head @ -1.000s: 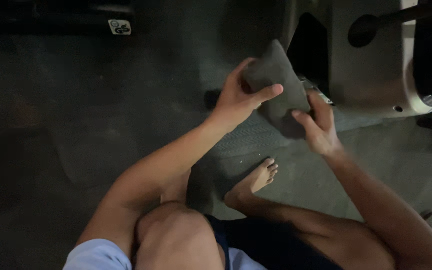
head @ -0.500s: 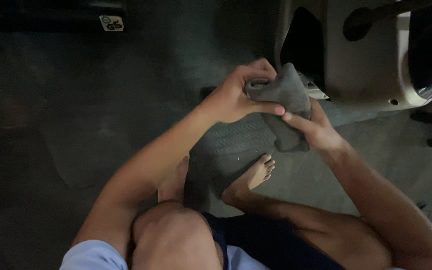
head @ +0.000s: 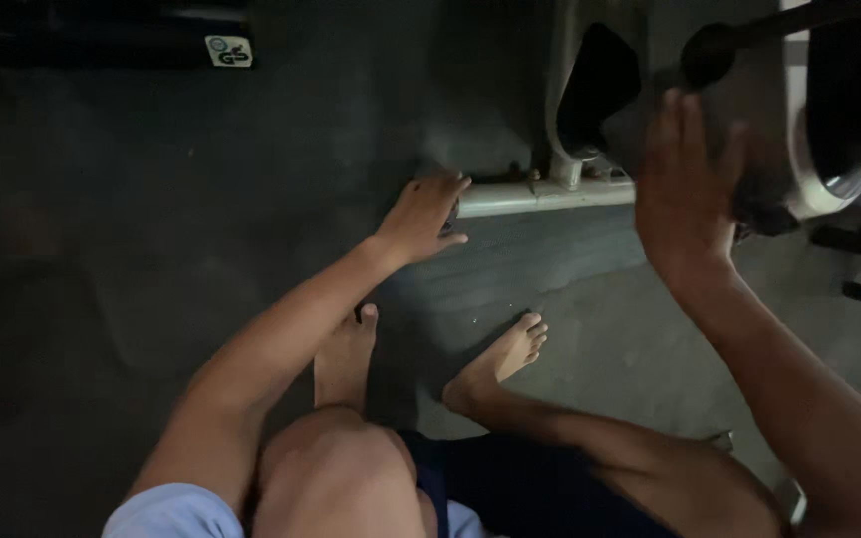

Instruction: The person wipes down various parts of a gym exercise machine with a cloth, including the base frame, the flywheel housing, the pedals, and the adjustment knobs.

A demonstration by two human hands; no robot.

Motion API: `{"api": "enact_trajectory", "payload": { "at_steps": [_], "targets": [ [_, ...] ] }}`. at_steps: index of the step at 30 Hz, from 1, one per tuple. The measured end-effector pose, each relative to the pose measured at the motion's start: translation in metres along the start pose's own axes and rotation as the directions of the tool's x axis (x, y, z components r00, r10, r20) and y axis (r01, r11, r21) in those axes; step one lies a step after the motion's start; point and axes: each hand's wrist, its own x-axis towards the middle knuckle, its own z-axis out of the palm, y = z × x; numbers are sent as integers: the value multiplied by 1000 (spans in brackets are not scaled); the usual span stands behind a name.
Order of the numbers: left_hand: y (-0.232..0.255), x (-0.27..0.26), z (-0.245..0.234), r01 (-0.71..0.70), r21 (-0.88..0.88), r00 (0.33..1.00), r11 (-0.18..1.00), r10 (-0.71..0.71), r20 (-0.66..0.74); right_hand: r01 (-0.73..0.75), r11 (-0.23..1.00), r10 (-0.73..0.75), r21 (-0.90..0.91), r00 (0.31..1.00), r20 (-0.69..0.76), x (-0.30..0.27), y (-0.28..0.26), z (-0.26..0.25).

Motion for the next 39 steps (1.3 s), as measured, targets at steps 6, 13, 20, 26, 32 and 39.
{"api": "enact_trajectory", "payload": {
  "at_steps": [6, 13, 20, 26, 32, 39],
  "targets": [
    [-19, -11, 21, -130, 315, 988, 940, 149, -35, 184, 779, -73, 599, 976, -205, 21, -16, 23],
    [-14, -12, 10, -133, 237, 986, 962, 152, -61, 244, 965, -235, 100, 968, -87, 49, -28, 21],
    [6, -22, -15, -100, 241, 995, 965, 100, 13, 302, 935, -335, 186, 924, 186, 48, -102, 27],
    [11, 5, -6, -56, 337, 998, 940, 49, 32, 145, 975, -157, 167, 986, 59, 98, -55, 4],
    [-6, 37, 29, -197, 356, 977, 913, 154, 146, 94, 981, -103, 168, 994, 45, 133, -66, 35],
    [-2, 25, 31, -157, 188, 987, 969, 157, 17, 353, 925, -370, 142, 920, 126, 144, -106, 52]
  ]
}}
